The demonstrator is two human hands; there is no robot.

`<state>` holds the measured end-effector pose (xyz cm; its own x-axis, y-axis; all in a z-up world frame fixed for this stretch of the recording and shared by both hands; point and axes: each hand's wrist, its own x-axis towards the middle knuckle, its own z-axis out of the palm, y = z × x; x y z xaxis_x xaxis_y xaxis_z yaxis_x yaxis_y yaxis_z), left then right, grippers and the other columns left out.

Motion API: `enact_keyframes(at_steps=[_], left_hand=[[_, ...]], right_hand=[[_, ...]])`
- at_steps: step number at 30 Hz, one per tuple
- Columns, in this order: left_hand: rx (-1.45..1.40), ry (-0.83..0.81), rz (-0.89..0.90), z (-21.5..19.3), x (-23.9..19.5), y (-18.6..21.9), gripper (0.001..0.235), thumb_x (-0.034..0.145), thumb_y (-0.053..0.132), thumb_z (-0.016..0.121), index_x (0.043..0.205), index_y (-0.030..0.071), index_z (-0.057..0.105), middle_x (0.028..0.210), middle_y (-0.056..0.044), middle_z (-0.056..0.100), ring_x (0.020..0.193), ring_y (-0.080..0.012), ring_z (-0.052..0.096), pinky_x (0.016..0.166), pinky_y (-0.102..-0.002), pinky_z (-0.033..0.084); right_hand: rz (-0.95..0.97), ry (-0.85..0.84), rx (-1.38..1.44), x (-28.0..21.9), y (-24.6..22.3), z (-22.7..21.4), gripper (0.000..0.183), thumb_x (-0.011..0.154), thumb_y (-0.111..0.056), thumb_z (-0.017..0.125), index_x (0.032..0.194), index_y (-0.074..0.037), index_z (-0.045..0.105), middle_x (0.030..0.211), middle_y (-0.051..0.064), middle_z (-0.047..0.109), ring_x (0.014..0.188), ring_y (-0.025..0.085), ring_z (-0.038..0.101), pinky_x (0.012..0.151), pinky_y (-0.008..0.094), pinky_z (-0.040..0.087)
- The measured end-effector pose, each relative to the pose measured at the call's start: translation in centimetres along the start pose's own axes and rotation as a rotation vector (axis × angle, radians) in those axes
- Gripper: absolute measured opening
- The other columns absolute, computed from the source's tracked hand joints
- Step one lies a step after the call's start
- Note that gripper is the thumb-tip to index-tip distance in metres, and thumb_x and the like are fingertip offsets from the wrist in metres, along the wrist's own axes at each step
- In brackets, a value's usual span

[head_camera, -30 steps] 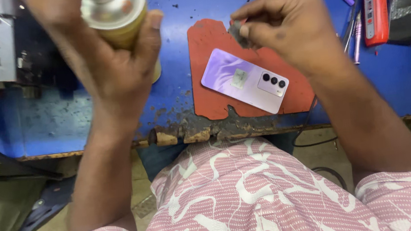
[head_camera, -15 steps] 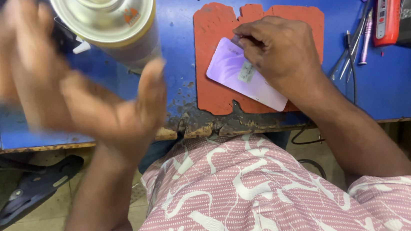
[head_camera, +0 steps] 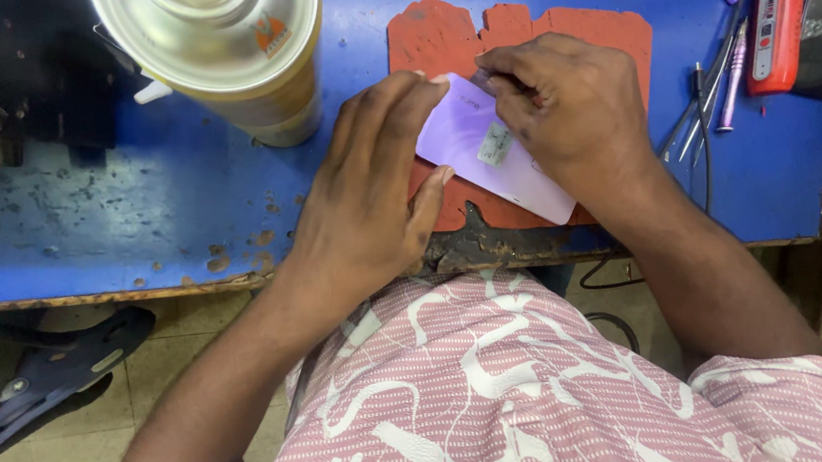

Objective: The person applies a liquid from a spray can to the back of a purple smartphone, then uses a black plastic pry tool to separate the back cover. The person then uses a screwdriver to remove screws from the internal frame, exposing the battery and circuitry.

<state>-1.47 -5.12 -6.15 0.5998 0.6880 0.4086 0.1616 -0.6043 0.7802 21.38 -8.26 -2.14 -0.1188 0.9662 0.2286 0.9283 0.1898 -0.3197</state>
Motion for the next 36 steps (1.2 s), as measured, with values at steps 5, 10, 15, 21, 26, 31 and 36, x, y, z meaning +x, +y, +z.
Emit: enact_keyframes(at_steps=[5,10,15,21,26,31,36], left_hand=[[-0.003,-0.074,-0.020,0.3,1.1,-0.2,0.077,0.092,0.008,0.077,0.154,0.003,0.032,0.151,-0.021,0.044,0.143,-0.0414,0.045,0.121,-0.049,0.040],[0.011,-0.145,-0.045,0.6,1.5,-0.5,0.084,0.088,0.009,0.078,0.155,0.002,0.029,0.153,-0.023,0.043,0.142,-0.0404,0.041,0.121,-0.050,0.036],[0.031,-0.169,-0.017,1.1,2.3,-1.1,0.093,0.080,0.009,0.082,0.154,0.001,0.027,0.152,-0.023,0.044,0.136,-0.0407,0.041,0.113,-0.051,0.035],[0.002,-0.194,-0.097,1.2,2.2,-1.1,0.098,0.074,0.015,0.088,0.153,0.004,0.032,0.139,-0.018,0.054,0.129,-0.0387,0.046,0.107,-0.050,0.038],[0.016,-0.136,-0.150,1.9,0.4,0.4,0.100,0.078,0.018,0.090,0.157,0.006,0.030,0.138,-0.017,0.053,0.128,-0.0380,0.047,0.109,-0.052,0.037],[-0.029,-0.114,-0.165,1.5,-0.3,0.6,0.099,0.079,0.017,0.089,0.157,0.007,0.029,0.146,-0.017,0.053,0.132,-0.0386,0.046,0.112,-0.052,0.038],[-0.074,-0.137,-0.192,1.1,-0.2,0.1,0.096,0.081,0.016,0.089,0.157,0.007,0.031,0.144,-0.017,0.054,0.134,-0.0389,0.047,0.114,-0.052,0.039]], right_hand=[[-0.017,-0.008,-0.002,0.0,0.0,-0.1,0.019,0.095,-0.005,0.081,0.114,-0.002,0.076,0.093,0.013,0.072,0.083,0.028,0.071,0.073,0.039,0.057],[-0.034,-0.012,0.021,0.0,0.0,-0.3,0.022,0.095,-0.004,0.080,0.116,-0.003,0.075,0.097,0.013,0.072,0.087,0.028,0.072,0.076,0.038,0.058],[-0.031,-0.033,-0.012,-0.1,0.2,-0.4,0.023,0.095,-0.004,0.081,0.117,-0.003,0.075,0.098,0.013,0.072,0.086,0.028,0.071,0.073,0.038,0.057],[0.019,-0.046,0.018,-0.7,0.2,-0.4,0.029,0.091,0.001,0.077,0.119,-0.006,0.078,0.098,0.011,0.074,0.083,0.024,0.072,0.070,0.035,0.057],[0.138,0.006,0.119,-2.1,0.3,-1.4,0.026,0.097,-0.001,0.082,0.123,-0.004,0.076,0.101,0.009,0.075,0.083,0.019,0.070,0.074,0.031,0.056],[0.074,-0.017,0.093,-2.9,0.4,-1.4,0.013,0.096,-0.001,0.085,0.105,-0.005,0.077,0.103,0.006,0.077,0.086,0.018,0.071,0.074,0.029,0.056],[0.033,-0.025,0.044,-2.9,0.6,-1.1,0.014,0.094,0.000,0.085,0.104,-0.004,0.076,0.102,0.007,0.075,0.089,0.019,0.071,0.076,0.030,0.057]])
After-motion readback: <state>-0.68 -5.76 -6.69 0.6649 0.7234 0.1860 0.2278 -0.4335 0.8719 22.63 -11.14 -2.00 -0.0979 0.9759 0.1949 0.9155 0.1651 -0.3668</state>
